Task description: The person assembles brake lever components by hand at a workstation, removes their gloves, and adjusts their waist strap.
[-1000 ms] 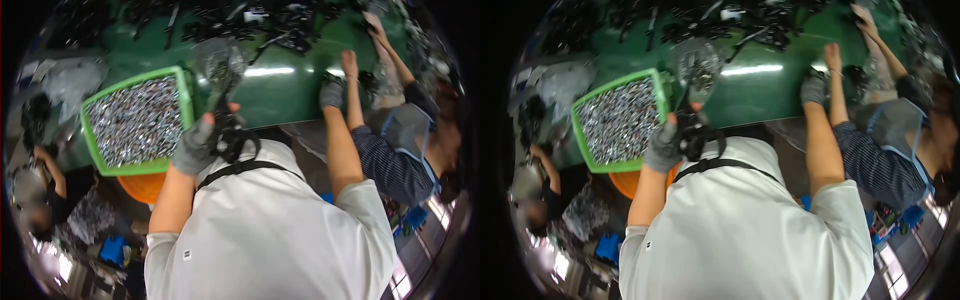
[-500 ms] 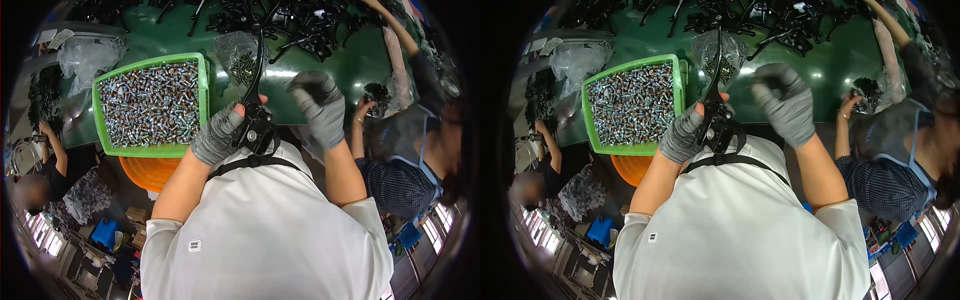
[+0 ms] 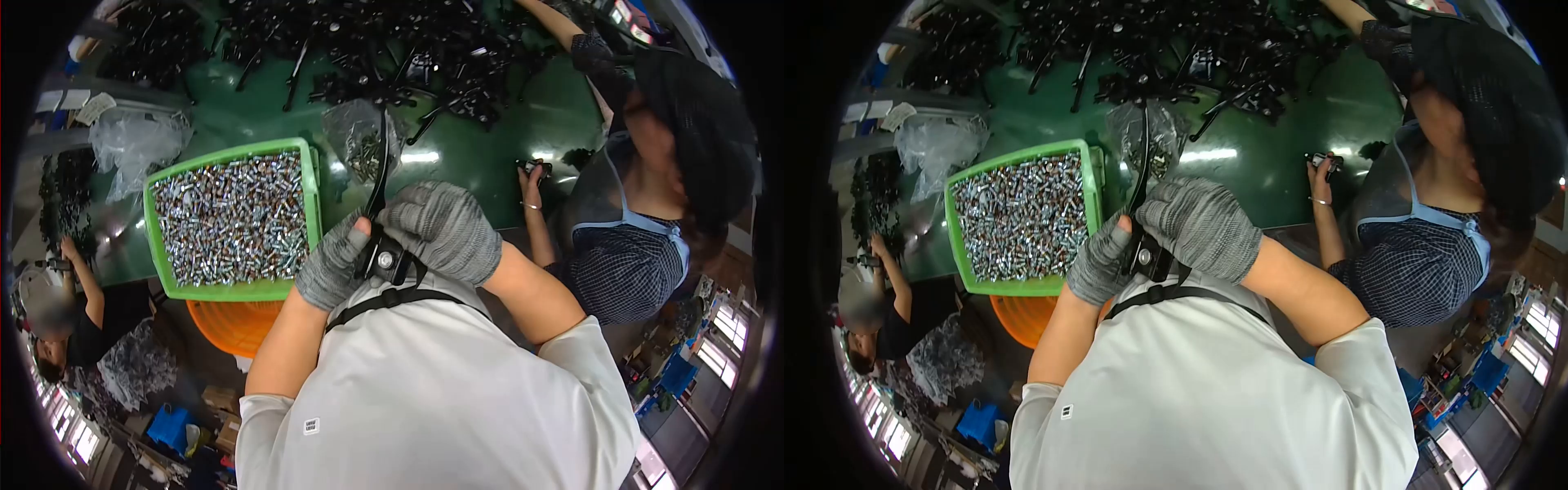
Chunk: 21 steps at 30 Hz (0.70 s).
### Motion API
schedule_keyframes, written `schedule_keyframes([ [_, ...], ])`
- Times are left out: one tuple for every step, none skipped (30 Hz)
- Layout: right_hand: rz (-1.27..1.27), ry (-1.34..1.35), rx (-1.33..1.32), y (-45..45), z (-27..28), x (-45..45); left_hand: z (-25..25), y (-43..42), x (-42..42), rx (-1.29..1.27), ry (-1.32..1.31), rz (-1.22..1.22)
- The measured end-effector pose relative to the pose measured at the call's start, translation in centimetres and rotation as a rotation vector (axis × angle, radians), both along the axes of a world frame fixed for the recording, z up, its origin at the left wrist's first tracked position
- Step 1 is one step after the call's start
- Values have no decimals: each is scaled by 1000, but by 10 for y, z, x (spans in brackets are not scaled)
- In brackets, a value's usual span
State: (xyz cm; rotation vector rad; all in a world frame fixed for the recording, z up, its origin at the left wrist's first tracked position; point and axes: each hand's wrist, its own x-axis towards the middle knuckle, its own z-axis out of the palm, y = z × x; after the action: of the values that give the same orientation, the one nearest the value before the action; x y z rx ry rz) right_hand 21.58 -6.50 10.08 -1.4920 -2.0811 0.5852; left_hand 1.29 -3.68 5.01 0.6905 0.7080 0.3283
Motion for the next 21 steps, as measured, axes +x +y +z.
schedule_keyframes([
  [21,22,-57,0,-1,1,3,-1,6,-86,-19,42],
  [45,46,-116,0,-1,2,6,-3,11,-174,-37,86],
  [84,41,-152,2,-2,4,-1,0,3,-189,-68,-12],
  [76,38,-150,2,-3,6,-7,0,2,-187,-71,-20],
  [96,53,-167,2,-4,9,-11,-1,1,-186,-35,-23],
  [120,70,-183,4,-6,11,-11,-1,1,-186,4,-24],
  [117,75,-181,7,-6,15,-10,-2,-1,-183,9,-27],
  [104,119,-76,12,-3,23,-7,-2,-1,-150,51,-16],
  [93,161,28,16,-2,29,-2,-1,-2,-116,91,-3],
  [60,1,141,19,-3,33,2,7,-3,-139,21,-89],
  [58,4,138,22,-4,33,1,8,-5,-141,25,-91],
  [131,-154,163,25,-3,33,0,9,-6,-185,-32,-118],
  [203,-314,189,27,-4,34,-1,10,-6,-225,-90,-145],
  [251,-346,172,27,-9,33,2,11,-8,-222,-98,-134],
  [282,-340,127,26,-5,31,9,13,-10,-173,-75,-170],
  [324,-325,81,25,-1,30,16,15,-11,-130,-45,-198],
  [316,-321,188,24,-5,31,14,15,-12,-201,-124,-213],
  [340,-308,144,21,-9,33,13,16,-14,-243,-99,-229],
  [362,-302,99,19,-12,33,15,19,-15,-285,-81,-249],
  [348,-262,173,18,-14,31,17,21,-14,-225,-36,-256],
  [353,-255,166,16,-16,30,16,20,-19,-234,-32,-251],
])
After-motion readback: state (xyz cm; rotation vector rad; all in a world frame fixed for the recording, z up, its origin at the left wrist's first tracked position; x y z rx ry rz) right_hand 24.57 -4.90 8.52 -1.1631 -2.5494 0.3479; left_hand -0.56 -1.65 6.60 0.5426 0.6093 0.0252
